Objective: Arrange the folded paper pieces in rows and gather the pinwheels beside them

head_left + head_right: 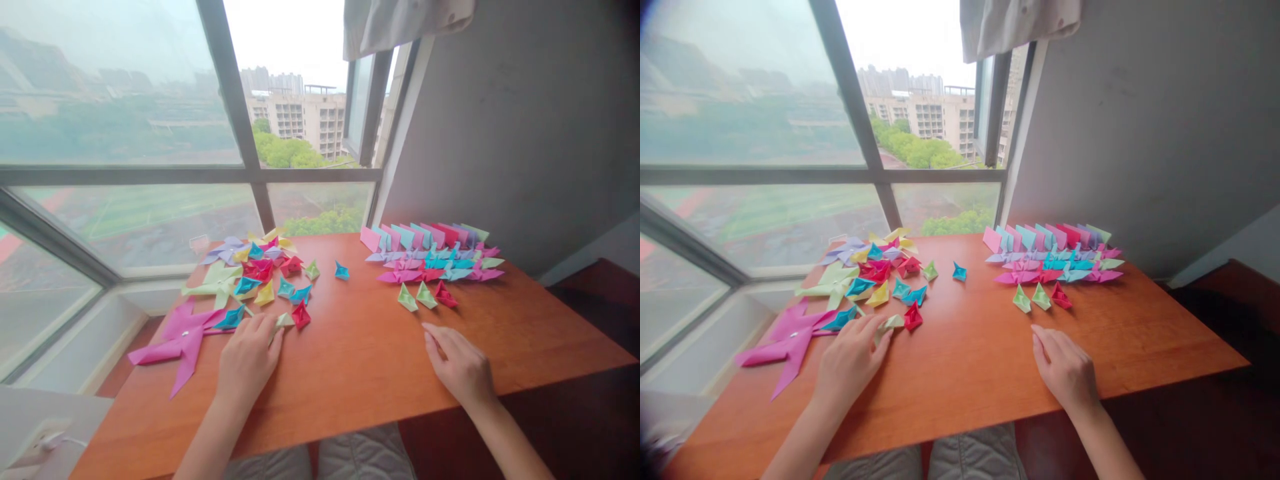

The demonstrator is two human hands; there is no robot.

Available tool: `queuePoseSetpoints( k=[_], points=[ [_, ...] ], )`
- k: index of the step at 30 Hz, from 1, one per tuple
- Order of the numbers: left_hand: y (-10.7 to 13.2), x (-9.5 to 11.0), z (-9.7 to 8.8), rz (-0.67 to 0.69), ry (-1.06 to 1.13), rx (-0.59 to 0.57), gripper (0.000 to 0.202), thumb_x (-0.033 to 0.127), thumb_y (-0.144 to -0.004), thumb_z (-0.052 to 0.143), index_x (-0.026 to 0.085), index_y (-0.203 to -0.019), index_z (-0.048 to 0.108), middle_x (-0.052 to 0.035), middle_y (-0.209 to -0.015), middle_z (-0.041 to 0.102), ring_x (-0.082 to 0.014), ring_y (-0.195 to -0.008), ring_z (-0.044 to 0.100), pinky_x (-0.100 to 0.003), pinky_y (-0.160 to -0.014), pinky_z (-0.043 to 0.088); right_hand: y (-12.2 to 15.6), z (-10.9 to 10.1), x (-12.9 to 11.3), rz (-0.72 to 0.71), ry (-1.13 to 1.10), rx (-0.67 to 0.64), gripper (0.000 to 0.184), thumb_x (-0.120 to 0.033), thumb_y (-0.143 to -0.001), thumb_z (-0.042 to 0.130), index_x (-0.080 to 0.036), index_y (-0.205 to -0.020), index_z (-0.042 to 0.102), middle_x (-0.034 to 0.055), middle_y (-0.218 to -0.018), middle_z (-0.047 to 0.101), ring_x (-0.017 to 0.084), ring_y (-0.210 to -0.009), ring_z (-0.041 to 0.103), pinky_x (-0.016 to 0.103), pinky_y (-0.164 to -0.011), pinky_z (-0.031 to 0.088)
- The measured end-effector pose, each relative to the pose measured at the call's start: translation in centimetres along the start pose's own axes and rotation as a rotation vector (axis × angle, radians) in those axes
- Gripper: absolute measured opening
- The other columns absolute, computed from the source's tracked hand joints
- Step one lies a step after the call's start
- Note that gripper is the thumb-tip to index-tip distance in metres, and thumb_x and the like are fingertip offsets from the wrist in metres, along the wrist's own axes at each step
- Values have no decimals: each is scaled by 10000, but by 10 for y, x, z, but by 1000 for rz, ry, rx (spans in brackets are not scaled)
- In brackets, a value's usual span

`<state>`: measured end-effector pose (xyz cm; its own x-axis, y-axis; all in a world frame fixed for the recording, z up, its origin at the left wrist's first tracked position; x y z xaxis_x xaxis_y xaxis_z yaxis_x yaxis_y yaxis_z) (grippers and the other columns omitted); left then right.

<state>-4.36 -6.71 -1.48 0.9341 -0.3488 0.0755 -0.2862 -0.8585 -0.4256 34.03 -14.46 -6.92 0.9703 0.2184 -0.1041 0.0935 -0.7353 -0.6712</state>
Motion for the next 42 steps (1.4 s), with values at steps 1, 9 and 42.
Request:
queuePoseSetpoints(
  k=[1, 9, 42],
  points=[
    [0, 0, 0, 5, -11, -5, 178, 266, -913, 505, 203, -1004, 645, -90, -989, 707, -284, -920, 636, -358, -750, 508, -4, 2, -7, -17, -21, -5, 236, -183, -911, 561, -202, -1123, 662, 66, -952, 735, 201, -828, 689, 324, -810, 504],
    [6, -7, -3, -120, 192, 93, 202, 261, -892, 480, 199, -940, 666, -60, -888, 730, -237, -804, 678, -304, -693, 501, -26, 19, -65, -108, -252, -101, 258, -126, -902, 536, -188, -1125, 651, 68, -898, 714, 201, -834, 677, 334, -808, 519],
    [19, 57, 14, -11, 856, -281, 236, 310, -959, 481, 194, -921, 683, -41, -813, 723, -176, -700, 658, -238, -628, 486, -32, -8, 13, 510, -431, 113, 239, -410, -875, 612, -198, -940, 698, 66, -850, 726, 194, -720, 680, 291, -669, 547]
  ],
)
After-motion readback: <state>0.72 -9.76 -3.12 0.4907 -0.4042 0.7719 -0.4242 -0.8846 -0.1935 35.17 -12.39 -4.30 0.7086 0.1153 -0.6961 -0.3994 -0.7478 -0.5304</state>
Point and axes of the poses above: each hand's wrist, its own y-axis away from the middle knuckle, its own z-axis out of the palm, x = y × z, the point moved 1 cm from there along -y, towards the middle knuckle
